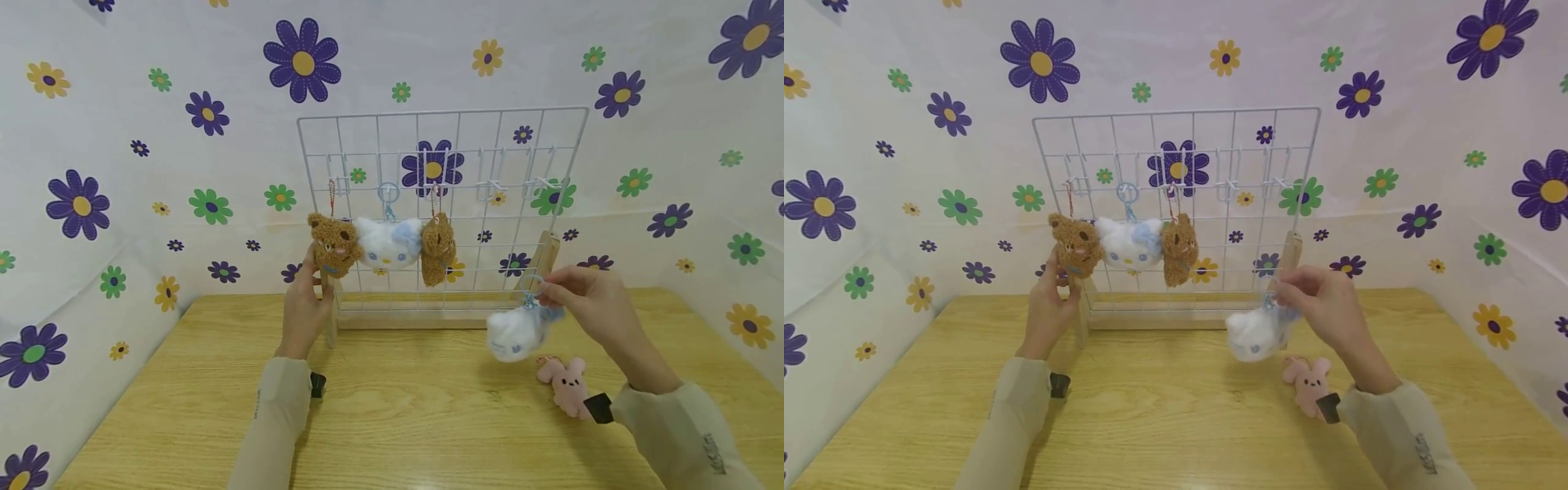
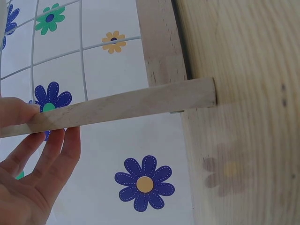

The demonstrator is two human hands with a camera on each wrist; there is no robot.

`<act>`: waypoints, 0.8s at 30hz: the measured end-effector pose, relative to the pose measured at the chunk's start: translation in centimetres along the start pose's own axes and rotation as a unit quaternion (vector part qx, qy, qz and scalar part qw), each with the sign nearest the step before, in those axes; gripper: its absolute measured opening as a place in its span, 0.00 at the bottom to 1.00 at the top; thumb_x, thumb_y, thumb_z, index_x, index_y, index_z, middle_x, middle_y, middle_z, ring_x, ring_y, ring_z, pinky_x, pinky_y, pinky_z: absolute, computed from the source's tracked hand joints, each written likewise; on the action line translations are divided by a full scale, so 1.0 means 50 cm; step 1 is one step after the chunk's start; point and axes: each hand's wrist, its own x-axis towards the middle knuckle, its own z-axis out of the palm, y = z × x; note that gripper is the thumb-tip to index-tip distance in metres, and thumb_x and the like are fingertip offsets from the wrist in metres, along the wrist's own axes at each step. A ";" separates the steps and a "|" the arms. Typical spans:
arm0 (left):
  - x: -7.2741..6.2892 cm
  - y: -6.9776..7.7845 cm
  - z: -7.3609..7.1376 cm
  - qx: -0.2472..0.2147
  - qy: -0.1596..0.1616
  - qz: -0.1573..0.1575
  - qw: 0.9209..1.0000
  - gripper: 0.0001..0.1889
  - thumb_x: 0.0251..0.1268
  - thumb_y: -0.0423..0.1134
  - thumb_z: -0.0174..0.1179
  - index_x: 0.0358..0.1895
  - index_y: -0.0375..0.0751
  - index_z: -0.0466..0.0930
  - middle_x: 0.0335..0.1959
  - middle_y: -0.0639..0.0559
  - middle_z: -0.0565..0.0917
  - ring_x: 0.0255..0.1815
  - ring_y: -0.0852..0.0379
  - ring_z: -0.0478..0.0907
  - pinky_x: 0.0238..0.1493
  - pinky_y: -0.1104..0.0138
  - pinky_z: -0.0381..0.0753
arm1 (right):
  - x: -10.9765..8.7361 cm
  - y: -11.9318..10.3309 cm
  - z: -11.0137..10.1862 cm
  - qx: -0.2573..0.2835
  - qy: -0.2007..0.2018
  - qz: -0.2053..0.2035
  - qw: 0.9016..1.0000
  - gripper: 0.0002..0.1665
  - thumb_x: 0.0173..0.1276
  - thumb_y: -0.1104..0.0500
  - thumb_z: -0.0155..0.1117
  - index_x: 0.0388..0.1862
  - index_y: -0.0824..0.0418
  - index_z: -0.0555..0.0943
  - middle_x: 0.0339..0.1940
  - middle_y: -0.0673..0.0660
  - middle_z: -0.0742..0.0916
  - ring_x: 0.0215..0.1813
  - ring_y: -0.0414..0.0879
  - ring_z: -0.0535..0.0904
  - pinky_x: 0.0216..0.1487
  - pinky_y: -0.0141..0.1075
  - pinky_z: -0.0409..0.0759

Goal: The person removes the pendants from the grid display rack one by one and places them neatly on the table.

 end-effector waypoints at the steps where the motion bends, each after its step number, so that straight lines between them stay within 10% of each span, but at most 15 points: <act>1: 0.000 0.001 0.000 -0.001 -0.001 -0.002 1.000 0.42 0.62 0.18 0.61 0.79 0.34 0.56 0.52 0.30 0.80 0.41 0.36 0.83 0.37 0.46 0.86 | -0.001 0.001 0.000 0.001 -0.004 0.005 1.000 0.09 0.74 0.70 0.61 0.45 0.78 0.82 0.32 0.59 0.90 0.32 0.33 0.84 0.37 0.22 0.81; 24: 0.003 0.005 -0.001 0.013 -0.003 -0.013 1.000 0.42 0.61 0.18 0.63 0.79 0.33 0.56 0.54 0.31 0.81 0.42 0.37 0.84 0.34 0.50 0.87 | -0.039 0.027 0.006 0.009 -0.032 0.018 0.999 0.09 0.73 0.72 0.60 0.45 0.80 0.82 0.35 0.65 0.89 0.32 0.34 0.85 0.36 0.26 0.84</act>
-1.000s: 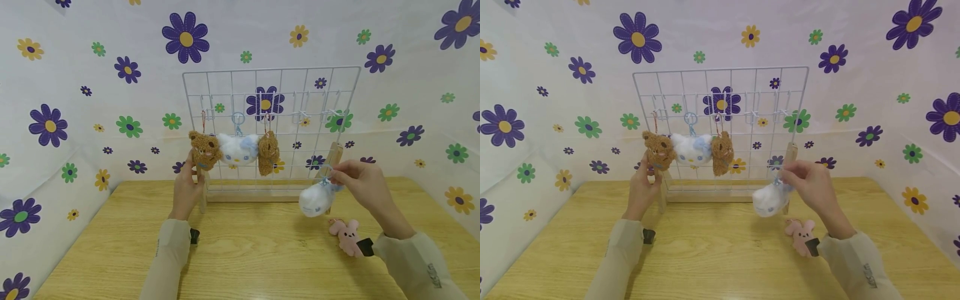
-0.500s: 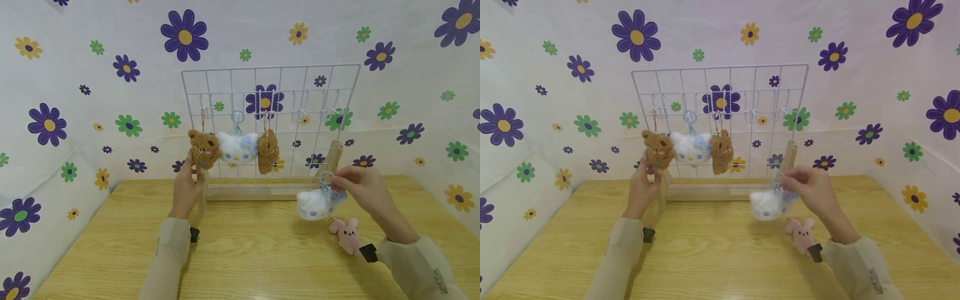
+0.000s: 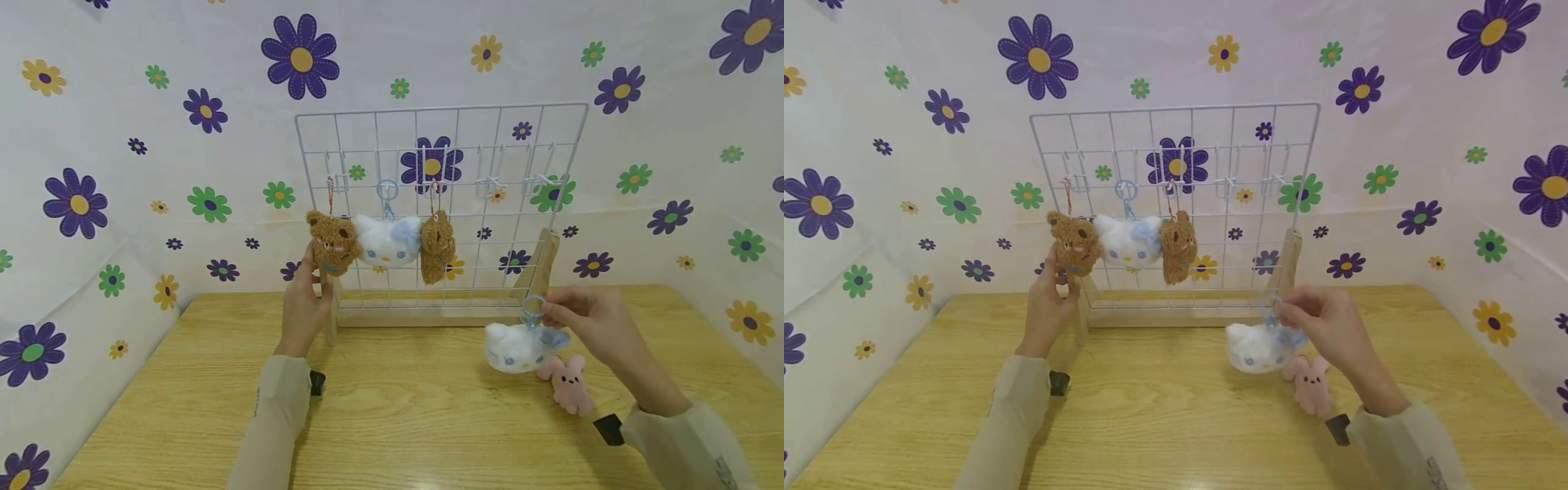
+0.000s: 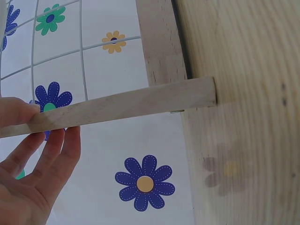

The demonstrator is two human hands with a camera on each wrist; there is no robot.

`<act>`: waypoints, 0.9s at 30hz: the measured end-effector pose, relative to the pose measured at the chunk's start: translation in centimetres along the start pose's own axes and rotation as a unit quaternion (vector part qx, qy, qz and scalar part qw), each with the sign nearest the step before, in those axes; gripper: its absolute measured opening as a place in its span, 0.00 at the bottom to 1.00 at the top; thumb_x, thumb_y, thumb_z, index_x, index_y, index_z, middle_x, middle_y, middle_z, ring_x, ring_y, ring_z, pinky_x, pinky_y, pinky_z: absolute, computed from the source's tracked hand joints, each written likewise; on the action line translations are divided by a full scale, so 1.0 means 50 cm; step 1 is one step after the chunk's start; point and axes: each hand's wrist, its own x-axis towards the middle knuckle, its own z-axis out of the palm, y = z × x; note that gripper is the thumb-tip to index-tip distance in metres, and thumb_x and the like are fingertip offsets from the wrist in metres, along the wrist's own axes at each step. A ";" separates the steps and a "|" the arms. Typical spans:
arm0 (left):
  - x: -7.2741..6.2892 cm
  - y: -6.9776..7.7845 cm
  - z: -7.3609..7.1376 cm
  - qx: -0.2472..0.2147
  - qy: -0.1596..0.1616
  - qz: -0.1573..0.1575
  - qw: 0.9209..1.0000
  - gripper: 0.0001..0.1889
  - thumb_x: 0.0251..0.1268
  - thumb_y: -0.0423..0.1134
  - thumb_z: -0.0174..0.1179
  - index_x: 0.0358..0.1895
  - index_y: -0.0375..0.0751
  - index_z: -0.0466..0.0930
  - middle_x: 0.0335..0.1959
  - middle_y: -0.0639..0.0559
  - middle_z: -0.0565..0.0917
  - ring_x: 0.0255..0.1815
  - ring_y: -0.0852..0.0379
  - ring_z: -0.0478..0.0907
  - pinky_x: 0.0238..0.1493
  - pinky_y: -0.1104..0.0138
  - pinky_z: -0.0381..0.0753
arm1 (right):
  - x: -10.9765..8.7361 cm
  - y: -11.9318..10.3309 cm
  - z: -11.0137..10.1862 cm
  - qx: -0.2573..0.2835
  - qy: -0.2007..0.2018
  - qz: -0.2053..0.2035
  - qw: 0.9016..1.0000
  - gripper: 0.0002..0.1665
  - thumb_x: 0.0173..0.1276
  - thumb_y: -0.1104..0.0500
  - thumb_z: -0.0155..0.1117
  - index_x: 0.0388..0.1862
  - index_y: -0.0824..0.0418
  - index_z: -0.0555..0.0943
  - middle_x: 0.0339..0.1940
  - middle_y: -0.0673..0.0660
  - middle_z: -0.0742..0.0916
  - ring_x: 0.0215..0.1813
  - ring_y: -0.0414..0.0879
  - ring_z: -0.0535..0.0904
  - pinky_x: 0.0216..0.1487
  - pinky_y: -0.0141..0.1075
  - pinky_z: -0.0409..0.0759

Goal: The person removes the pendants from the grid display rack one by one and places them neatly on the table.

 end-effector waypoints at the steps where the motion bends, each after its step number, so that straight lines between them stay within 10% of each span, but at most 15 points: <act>1: 0.000 0.000 0.001 0.000 0.000 0.000 1.000 0.42 0.61 0.18 0.63 0.79 0.33 0.56 0.54 0.31 0.81 0.42 0.37 0.84 0.34 0.50 0.87 | -0.002 0.002 0.000 0.000 0.001 -0.005 1.000 0.08 0.72 0.73 0.60 0.44 0.80 0.82 0.34 0.65 0.89 0.31 0.35 0.85 0.35 0.27 0.85; 27: 0.000 -0.004 0.001 -0.002 -0.003 -0.002 1.000 0.40 0.63 0.19 0.60 0.79 0.33 0.56 0.53 0.31 0.81 0.42 0.37 0.84 0.33 0.49 0.86 | -0.047 0.025 0.000 0.007 -0.021 -0.042 0.999 0.06 0.68 0.78 0.61 0.40 0.77 0.84 0.33 0.63 0.89 0.31 0.37 0.85 0.33 0.28 0.85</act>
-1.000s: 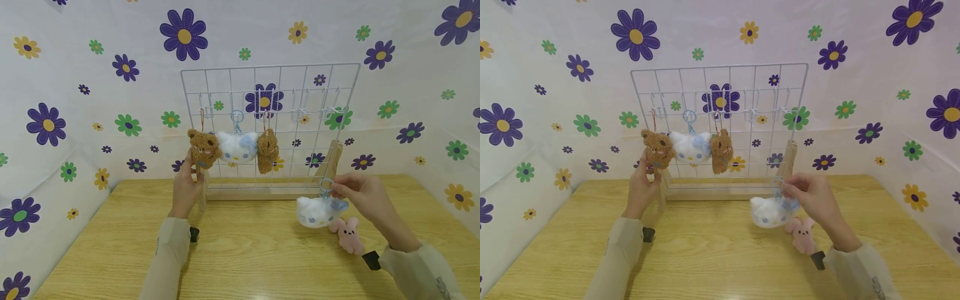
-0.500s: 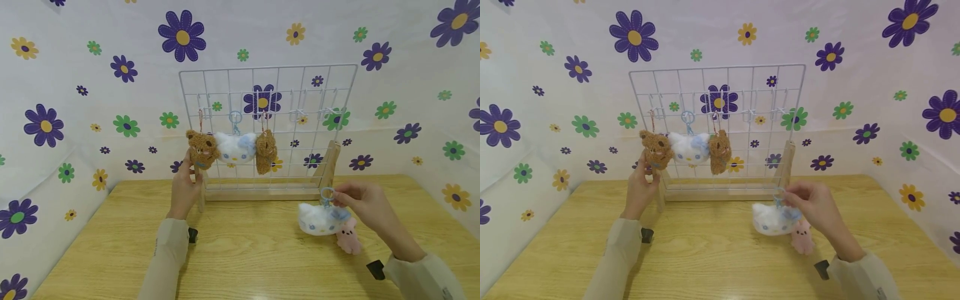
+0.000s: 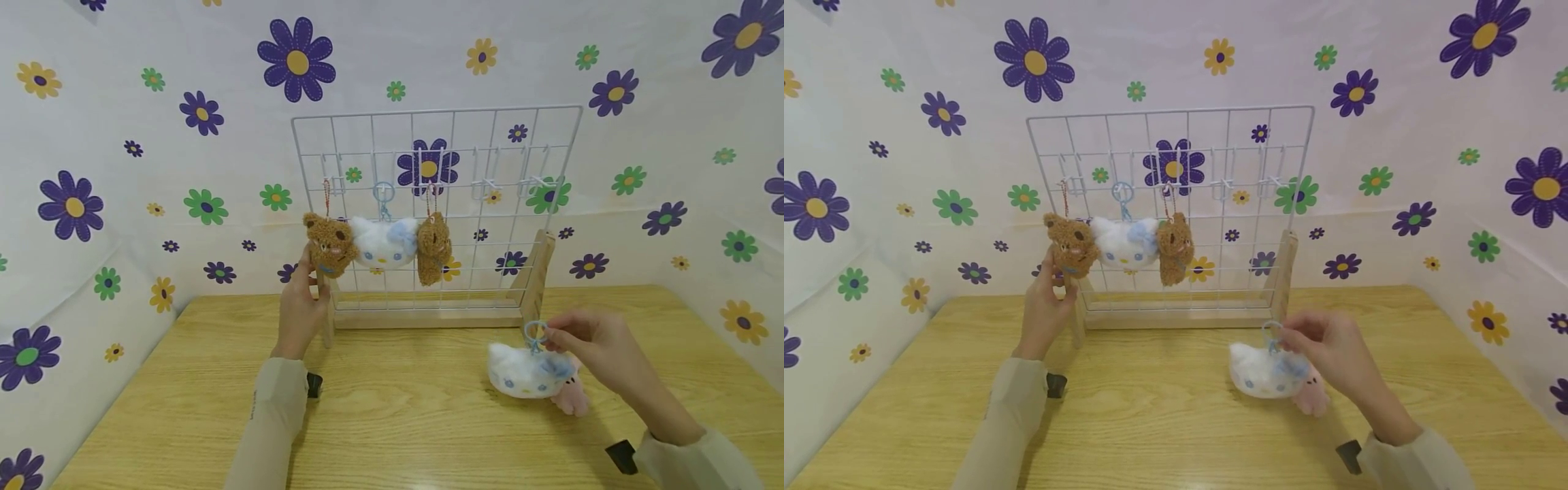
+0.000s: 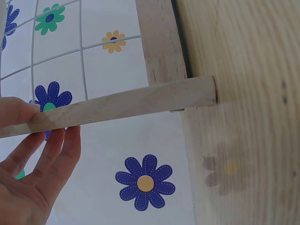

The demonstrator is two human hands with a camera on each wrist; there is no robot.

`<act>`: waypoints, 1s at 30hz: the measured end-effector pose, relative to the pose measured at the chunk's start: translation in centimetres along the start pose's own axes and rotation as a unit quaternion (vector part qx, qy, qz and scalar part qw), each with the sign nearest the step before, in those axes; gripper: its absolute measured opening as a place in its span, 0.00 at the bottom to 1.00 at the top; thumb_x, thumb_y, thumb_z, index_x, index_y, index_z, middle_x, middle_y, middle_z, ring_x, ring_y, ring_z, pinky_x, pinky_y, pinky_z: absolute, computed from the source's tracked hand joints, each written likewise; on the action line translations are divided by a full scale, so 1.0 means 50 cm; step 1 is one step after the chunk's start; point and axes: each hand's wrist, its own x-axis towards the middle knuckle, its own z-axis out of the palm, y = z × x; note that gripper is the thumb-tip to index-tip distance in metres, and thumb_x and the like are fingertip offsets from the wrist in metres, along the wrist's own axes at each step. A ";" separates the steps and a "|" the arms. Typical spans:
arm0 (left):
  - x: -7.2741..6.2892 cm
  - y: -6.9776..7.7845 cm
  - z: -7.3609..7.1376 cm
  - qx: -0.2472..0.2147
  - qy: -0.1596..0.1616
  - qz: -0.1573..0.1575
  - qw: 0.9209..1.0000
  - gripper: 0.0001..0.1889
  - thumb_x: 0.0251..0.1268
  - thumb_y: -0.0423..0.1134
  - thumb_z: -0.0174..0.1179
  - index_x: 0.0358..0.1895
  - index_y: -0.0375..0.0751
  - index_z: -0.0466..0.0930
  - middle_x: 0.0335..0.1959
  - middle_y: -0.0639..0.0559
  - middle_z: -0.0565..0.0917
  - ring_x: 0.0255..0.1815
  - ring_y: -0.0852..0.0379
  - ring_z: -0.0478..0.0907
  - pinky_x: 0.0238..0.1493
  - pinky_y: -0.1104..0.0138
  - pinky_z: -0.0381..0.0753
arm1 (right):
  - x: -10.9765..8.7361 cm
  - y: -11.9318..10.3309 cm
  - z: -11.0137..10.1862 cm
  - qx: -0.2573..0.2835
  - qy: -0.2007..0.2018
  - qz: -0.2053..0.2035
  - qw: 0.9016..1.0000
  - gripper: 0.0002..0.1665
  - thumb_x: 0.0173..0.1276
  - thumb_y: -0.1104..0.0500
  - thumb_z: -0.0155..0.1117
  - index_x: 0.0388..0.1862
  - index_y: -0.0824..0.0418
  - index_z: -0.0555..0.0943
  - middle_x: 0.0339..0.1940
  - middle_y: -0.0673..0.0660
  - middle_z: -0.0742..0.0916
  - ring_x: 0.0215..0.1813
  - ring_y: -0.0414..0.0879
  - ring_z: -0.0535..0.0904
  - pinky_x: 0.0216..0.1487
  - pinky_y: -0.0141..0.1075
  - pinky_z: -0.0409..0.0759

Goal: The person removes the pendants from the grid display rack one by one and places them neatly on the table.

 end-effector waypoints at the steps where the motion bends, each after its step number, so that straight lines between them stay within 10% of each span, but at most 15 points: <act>1: 0.000 0.001 0.000 0.001 -0.001 0.000 1.000 0.40 0.63 0.19 0.60 0.79 0.33 0.56 0.53 0.31 0.81 0.42 0.37 0.84 0.33 0.49 0.86 | -0.002 0.000 0.000 0.002 -0.002 0.001 1.000 0.06 0.68 0.78 0.61 0.40 0.76 0.84 0.33 0.63 0.89 0.31 0.37 0.85 0.33 0.28 0.85; 30: 0.000 0.004 0.002 -0.005 0.003 0.005 1.000 0.41 0.63 0.18 0.60 0.79 0.33 0.56 0.53 0.31 0.81 0.41 0.37 0.83 0.32 0.49 0.85 | -0.020 0.020 0.002 0.024 -0.087 -0.069 0.993 0.08 0.69 0.78 0.59 0.40 0.72 0.85 0.35 0.50 0.90 0.35 0.37 0.85 0.35 0.29 0.85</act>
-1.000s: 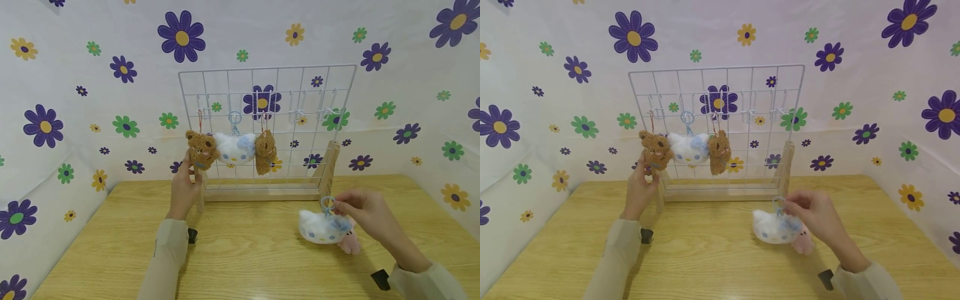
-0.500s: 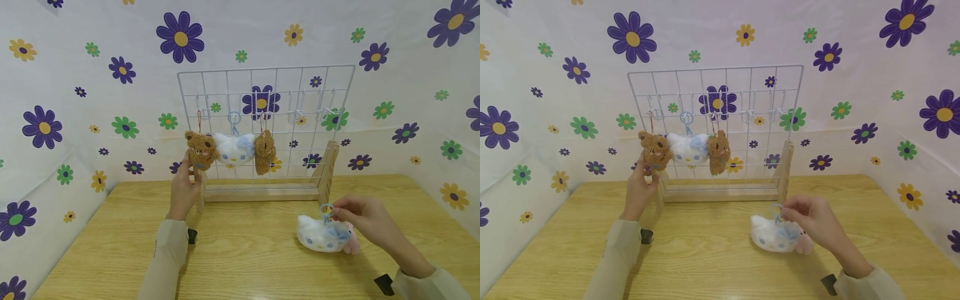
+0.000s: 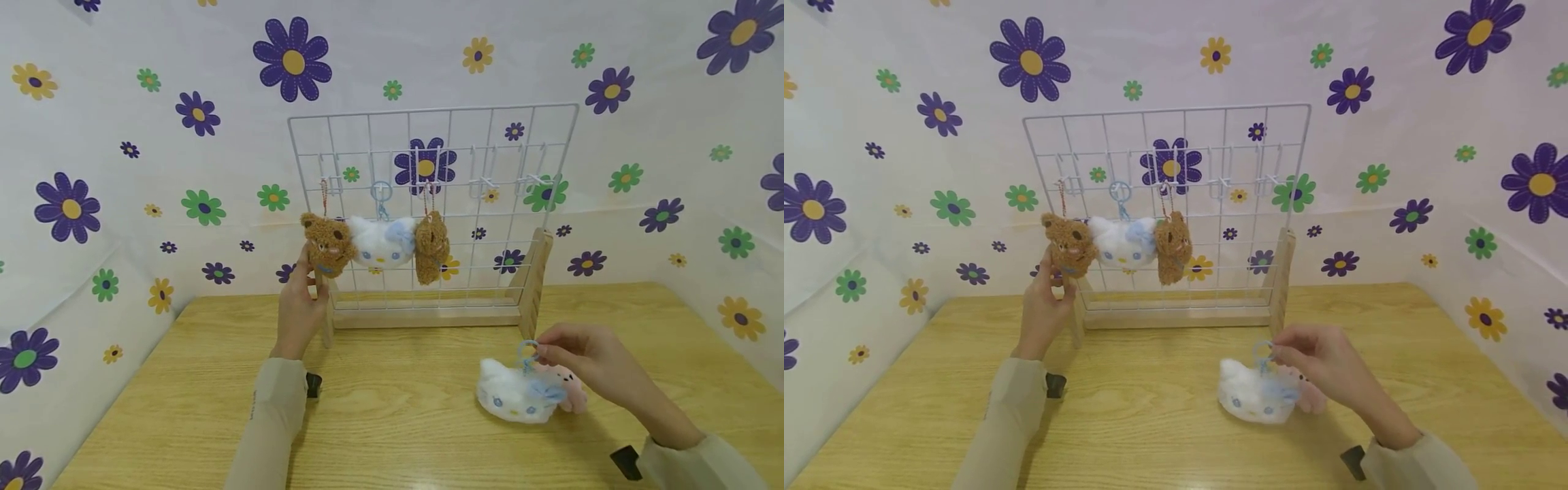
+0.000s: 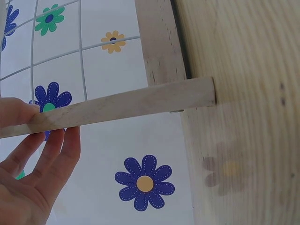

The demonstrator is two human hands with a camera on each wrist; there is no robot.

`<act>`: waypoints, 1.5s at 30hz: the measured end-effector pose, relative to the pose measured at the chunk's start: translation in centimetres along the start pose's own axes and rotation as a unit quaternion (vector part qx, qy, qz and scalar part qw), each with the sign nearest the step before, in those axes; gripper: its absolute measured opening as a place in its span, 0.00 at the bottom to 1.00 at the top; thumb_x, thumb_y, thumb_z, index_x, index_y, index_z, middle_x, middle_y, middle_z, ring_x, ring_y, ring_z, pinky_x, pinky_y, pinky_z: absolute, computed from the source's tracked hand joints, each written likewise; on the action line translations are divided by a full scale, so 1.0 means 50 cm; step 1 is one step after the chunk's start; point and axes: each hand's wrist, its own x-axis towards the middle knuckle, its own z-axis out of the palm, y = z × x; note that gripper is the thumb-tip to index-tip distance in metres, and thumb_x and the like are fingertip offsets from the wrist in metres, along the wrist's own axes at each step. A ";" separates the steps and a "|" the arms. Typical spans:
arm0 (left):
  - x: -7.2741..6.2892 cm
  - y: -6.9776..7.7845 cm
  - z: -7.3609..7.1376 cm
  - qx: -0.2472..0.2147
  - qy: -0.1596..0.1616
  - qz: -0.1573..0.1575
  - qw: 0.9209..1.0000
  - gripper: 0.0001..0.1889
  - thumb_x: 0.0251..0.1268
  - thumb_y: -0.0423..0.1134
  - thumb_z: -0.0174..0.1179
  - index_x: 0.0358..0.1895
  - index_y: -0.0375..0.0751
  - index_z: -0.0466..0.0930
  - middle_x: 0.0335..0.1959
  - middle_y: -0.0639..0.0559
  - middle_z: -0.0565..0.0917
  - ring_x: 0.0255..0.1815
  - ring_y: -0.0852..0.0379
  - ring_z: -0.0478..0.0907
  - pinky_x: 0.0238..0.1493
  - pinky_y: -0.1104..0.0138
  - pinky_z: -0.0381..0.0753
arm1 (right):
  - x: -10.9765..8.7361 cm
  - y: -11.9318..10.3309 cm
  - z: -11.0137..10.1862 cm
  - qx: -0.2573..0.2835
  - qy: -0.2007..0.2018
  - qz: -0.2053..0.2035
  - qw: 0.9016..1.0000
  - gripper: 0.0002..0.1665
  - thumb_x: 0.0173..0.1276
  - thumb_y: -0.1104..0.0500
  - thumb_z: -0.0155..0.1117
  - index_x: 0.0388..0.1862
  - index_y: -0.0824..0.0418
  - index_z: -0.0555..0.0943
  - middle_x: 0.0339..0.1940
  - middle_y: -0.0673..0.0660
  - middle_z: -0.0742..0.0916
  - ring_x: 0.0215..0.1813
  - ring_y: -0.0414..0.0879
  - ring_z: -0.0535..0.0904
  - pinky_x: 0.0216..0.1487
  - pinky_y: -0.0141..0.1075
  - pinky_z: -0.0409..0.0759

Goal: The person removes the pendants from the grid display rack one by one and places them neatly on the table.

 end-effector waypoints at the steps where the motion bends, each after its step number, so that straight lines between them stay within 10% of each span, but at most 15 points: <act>1: 0.000 0.001 -0.001 0.000 0.000 0.000 1.000 0.41 0.62 0.19 0.60 0.79 0.33 0.56 0.53 0.31 0.81 0.41 0.37 0.83 0.32 0.49 0.85 | 0.003 0.001 -0.001 -0.005 -0.001 0.005 1.000 0.08 0.70 0.77 0.59 0.41 0.72 0.85 0.35 0.50 0.89 0.35 0.37 0.85 0.35 0.29 0.85; 14: 0.002 0.003 0.000 -0.005 0.001 -0.005 1.000 0.42 0.62 0.19 0.61 0.80 0.34 0.55 0.53 0.31 0.81 0.41 0.37 0.83 0.33 0.48 0.85 | 0.053 0.033 0.006 -0.027 -0.012 0.081 0.996 0.06 0.72 0.72 0.61 0.43 0.74 0.84 0.35 0.58 0.89 0.34 0.39 0.85 0.37 0.32 0.86; 45: 0.002 0.007 -0.004 0.001 -0.011 -0.020 1.000 0.42 0.63 0.19 0.60 0.80 0.34 0.54 0.54 0.31 0.80 0.42 0.37 0.83 0.36 0.47 0.85 | 0.098 0.057 0.047 -0.064 -0.035 0.080 0.994 0.04 0.70 0.71 0.64 0.38 0.73 0.84 0.30 0.56 0.88 0.32 0.46 0.85 0.32 0.31 0.82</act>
